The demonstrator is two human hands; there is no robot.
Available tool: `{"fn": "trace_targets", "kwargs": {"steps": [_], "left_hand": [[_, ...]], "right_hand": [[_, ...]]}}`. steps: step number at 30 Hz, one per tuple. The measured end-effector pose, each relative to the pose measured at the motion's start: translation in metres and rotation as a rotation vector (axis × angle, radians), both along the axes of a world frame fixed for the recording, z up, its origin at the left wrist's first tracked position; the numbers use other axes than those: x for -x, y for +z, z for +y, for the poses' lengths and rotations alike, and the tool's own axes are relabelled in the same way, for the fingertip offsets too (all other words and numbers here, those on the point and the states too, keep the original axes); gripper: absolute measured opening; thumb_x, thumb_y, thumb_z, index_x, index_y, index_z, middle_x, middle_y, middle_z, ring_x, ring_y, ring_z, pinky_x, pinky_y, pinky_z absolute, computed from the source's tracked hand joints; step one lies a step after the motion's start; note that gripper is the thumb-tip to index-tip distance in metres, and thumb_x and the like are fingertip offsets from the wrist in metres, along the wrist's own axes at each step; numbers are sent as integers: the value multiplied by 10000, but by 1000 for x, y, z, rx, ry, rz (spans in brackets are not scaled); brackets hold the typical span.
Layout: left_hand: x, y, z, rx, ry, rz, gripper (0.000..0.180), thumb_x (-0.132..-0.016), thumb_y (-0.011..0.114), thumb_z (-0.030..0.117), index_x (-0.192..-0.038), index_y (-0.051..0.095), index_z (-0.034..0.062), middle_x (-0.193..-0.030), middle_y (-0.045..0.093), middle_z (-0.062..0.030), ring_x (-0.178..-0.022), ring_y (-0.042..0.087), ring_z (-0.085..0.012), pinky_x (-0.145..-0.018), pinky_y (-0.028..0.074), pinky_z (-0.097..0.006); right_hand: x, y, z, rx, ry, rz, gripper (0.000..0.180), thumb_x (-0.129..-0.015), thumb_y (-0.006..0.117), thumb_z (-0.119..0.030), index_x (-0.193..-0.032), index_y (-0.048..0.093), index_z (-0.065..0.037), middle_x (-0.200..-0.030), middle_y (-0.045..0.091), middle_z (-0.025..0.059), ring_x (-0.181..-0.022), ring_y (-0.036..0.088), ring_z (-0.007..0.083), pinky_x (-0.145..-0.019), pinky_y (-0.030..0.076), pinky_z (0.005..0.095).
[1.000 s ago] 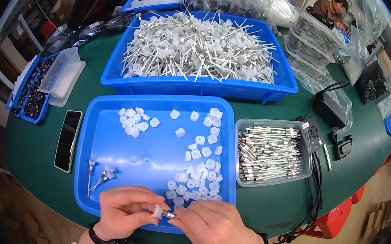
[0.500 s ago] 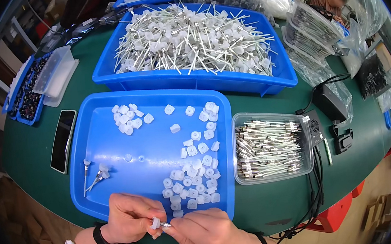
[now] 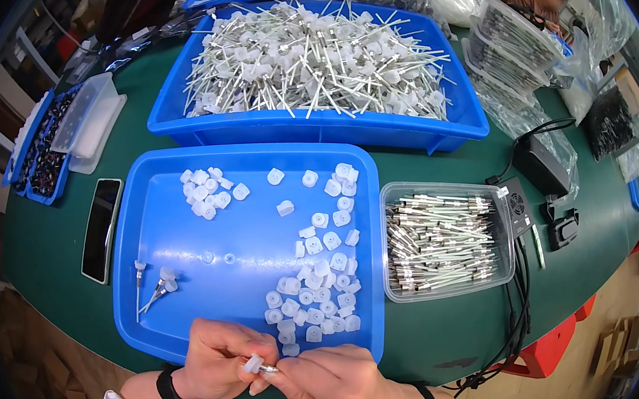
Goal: Assembling small plastic components onto metal pins using a pick tool.
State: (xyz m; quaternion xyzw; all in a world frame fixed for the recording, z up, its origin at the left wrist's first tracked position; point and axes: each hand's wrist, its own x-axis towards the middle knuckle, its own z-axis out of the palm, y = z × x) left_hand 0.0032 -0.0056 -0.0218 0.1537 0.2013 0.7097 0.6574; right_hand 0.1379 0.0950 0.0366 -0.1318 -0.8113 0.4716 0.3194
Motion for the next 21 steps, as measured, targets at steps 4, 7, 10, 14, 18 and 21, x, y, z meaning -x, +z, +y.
{"fn": "trace_targets", "kwargs": {"steps": [4, 7, 10, 14, 18, 21], "left_hand": [[6, 1, -2, -39, 44, 295, 276, -728, 635, -99, -1001, 604, -74, -869, 618, -192, -683, 595, -173, -569, 500, -256], [6, 1, -2, -35, 70, 346, 282, -712, 639, -122, -987, 612, -71, -887, 623, -199, -713, 609, -171, -595, 515, -258], [5, 3, -2, -38, 78, 349, 289, -705, 645, -122, -987, 614, -68, -901, 621, -194, -733, 608, -169, -618, 519, -257], [5, 17, 2, -33, 97, 339, 297, -708, 657, -100, -999, 614, -62, -935, 579, -141, -800, 564, -156, -682, 495, -250], [1, 25, 9, -2, 147, 548, 216, -732, 714, 96, -913, 658, -9, -893, 540, -101, -768, 516, -148, -636, 428, -257], [5, 19, 8, -28, 264, 669, 157, -735, 706, 79, -874, 675, 11, -884, 534, -85, -773, 506, -145, -653, 424, -250]], "right_hand": [[-2, 0, 0, 1, 23, -25, 21, -741, 605, 16, -760, 605, 26, -571, 527, 121, -449, 518, 252, -421, 402, 306], [-2, -1, -1, 15, 29, -27, 23, -739, 606, 19, -762, 607, 25, -572, 528, 122, -451, 520, 251, -422, 403, 307], [-1, -1, -2, 18, 13, -1, 18, -743, 606, 20, -759, 603, 28, -574, 531, 121, -451, 521, 252, -423, 403, 306], [3, -3, -1, 117, 31, 95, 24, -755, 605, 17, -745, 598, 38, -566, 530, 110, -442, 512, 243, -433, 410, 303], [-3, -26, 0, 189, 158, 5, 140, -807, 592, -44, -900, 591, 61, -688, 585, 118, -558, 561, 221, -485, 433, 282], [2, -22, 1, 164, 179, -92, 148, -810, 594, -59, -899, 590, 59, -728, 589, 122, -610, 564, 231, -527, 431, 295]]}}
